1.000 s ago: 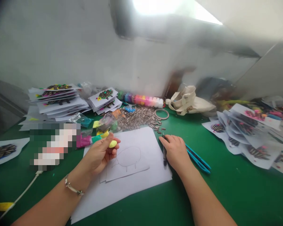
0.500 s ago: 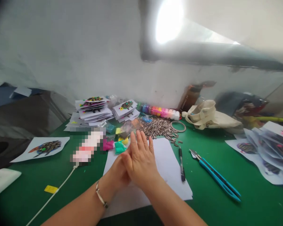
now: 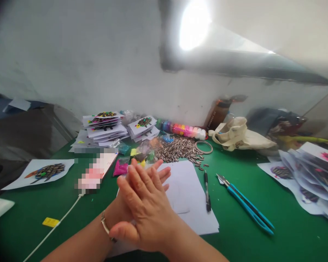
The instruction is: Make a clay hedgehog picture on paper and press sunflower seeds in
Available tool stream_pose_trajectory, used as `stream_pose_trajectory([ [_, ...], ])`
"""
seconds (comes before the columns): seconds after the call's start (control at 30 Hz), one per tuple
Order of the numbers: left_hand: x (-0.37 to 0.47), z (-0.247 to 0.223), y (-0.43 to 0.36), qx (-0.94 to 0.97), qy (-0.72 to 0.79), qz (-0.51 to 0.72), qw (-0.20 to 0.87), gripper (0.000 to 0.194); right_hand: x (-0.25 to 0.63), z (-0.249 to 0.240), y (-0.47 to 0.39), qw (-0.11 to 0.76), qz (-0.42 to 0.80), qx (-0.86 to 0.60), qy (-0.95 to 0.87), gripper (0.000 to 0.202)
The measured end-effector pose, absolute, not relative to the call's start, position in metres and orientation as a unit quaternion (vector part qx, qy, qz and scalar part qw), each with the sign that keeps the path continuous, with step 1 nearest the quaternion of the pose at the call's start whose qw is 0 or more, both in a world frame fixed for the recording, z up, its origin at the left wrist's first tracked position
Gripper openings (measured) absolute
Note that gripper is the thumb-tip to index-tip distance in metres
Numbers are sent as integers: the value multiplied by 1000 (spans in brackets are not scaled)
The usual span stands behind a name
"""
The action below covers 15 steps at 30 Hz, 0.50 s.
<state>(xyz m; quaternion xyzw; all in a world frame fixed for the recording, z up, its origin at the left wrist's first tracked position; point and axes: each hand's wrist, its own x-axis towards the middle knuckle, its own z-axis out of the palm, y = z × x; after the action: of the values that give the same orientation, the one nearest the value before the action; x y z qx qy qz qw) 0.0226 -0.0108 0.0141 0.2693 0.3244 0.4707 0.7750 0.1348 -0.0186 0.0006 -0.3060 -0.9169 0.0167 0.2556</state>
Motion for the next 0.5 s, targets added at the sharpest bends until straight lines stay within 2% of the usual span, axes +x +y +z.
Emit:
stream_pose_trajectory([
  [0.07, 28, 13, -15, 259, 284, 455, 803, 55, 137, 2, -15, 280, -6, -359, -890, 74],
  [0.2, 33, 11, -16, 220, 215, 405, 861, 59, 161, -10, 9, 301, -57, -546, -780, 59],
  [0.33, 29, 4, -12, 218, 276, 430, 831, 29, 172, -21, 18, 283, -65, -565, -772, 54],
  [0.43, 27, 1, -10, 262, 304, 426, 811, 21, 173, -19, 17, 317, -11, -569, -759, 49],
  [0.5, 26, 1, -9, 261, 323, 435, 799, 22, 175, -14, 16, 356, 78, -557, -746, 45],
])
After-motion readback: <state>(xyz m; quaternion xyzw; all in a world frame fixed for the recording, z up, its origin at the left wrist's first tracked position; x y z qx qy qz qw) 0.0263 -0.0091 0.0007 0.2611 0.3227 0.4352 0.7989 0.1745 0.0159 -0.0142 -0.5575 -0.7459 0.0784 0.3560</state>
